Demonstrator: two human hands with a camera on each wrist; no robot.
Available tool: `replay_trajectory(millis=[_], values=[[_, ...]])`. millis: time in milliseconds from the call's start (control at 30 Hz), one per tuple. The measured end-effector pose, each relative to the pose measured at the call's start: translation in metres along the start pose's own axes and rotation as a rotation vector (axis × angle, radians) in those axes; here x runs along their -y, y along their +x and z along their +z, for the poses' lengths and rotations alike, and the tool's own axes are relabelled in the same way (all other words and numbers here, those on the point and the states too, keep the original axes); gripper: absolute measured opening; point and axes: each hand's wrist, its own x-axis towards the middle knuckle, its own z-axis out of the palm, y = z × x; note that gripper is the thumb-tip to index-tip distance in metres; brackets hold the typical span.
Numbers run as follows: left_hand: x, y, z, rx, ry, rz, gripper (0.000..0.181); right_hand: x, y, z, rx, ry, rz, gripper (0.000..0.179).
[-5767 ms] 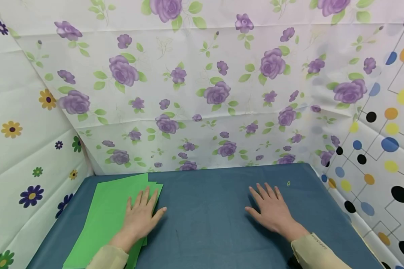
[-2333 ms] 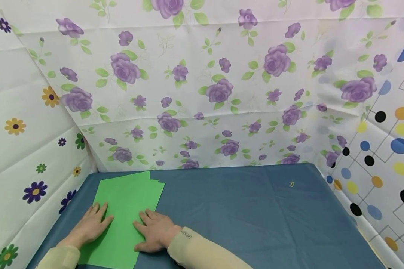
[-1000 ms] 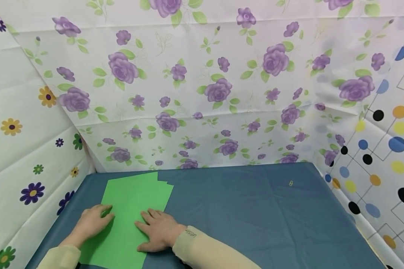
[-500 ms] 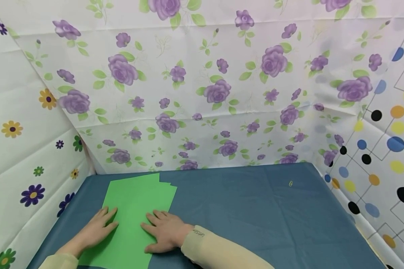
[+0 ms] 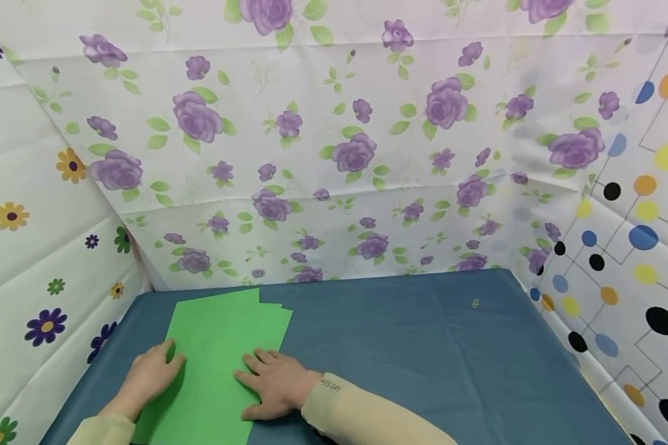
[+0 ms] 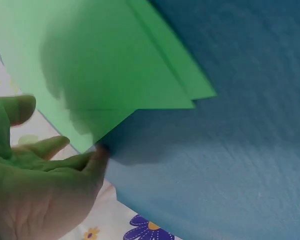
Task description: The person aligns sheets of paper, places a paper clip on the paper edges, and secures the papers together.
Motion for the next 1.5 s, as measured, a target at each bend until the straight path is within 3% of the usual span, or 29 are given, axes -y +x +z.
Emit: replay_trajectory(millis=[200,300,567,767,1000,1200,1400,1500], values=[[-0.005,0.002,-0.007,-0.026,-0.093,-0.026,0.069,-0.002,-0.003,-0.003,-0.006,0.023,-0.002,0.078],[-0.005,0.001,-0.006,-0.025,-0.092,-0.025,0.066,-0.005,-0.004,-0.002,-0.004,0.039,-0.005,0.078],[-0.007,0.000,0.006,-0.071,-0.082,0.052,0.055,-0.016,-0.013,0.002,-0.015,0.046,0.003,0.079],[-0.016,-0.004,0.016,-0.011,-0.196,0.071,0.056,-0.028,-0.025,0.007,-0.017,0.059,-0.011,0.079],[-0.031,-0.008,0.033,0.017,-0.243,0.197,0.058,-0.047,-0.048,0.018,-0.030,0.106,-0.013,0.078],[-0.047,-0.009,0.047,0.053,-0.204,0.278,0.071,-0.060,-0.067,0.020,-0.032,0.131,-0.012,0.079],[-0.062,-0.007,0.047,0.110,-0.210,0.226,0.078,-0.067,-0.074,0.023,-0.027,0.133,0.003,0.079],[-0.063,-0.006,0.044,0.062,-0.101,0.167,0.080,-0.067,-0.075,0.022,-0.025,0.147,0.000,0.078]])
